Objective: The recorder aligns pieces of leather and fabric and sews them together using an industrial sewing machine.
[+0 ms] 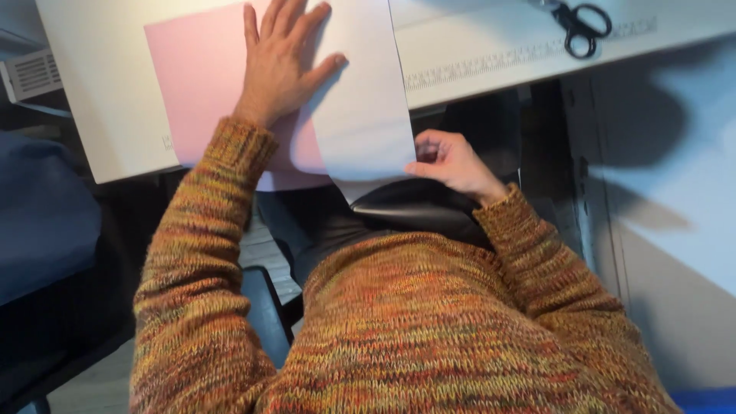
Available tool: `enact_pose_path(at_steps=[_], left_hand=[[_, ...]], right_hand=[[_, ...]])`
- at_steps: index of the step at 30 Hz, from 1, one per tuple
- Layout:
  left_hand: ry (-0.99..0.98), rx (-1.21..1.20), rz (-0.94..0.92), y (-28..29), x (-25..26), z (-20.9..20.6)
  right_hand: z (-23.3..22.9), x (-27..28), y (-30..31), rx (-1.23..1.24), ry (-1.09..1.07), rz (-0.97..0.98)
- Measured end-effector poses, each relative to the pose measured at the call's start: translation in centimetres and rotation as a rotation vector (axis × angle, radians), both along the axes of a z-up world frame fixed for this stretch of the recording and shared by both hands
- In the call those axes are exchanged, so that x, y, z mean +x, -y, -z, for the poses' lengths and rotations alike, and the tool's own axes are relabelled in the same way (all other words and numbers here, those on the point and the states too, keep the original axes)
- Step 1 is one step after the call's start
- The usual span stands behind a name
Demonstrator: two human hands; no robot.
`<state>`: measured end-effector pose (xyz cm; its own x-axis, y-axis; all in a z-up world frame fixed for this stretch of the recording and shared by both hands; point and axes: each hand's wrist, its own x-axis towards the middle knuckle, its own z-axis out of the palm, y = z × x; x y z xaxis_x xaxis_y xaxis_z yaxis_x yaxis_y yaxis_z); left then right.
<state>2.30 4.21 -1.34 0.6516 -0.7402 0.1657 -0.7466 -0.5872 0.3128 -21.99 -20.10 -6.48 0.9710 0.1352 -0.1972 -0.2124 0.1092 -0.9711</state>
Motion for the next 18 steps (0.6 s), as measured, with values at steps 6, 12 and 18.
enact_pose_path(at_steps=[6, 12, 18], left_hand=[[0.014, -0.050, 0.019, -0.2, -0.3, -0.8], [0.102, -0.106, 0.047, -0.2, -0.1, -0.4], [0.013, -0.052, 0.019, -0.9, -0.3, 0.0]], right_hand=[[5.8, -2.7, 0.0, -0.108, -0.141, -0.049], [-0.7, -3.7, -2.4, -0.044, -0.154, 0.068], [-4.2, -4.3, -4.3, 0.104, -0.211, 0.150]])
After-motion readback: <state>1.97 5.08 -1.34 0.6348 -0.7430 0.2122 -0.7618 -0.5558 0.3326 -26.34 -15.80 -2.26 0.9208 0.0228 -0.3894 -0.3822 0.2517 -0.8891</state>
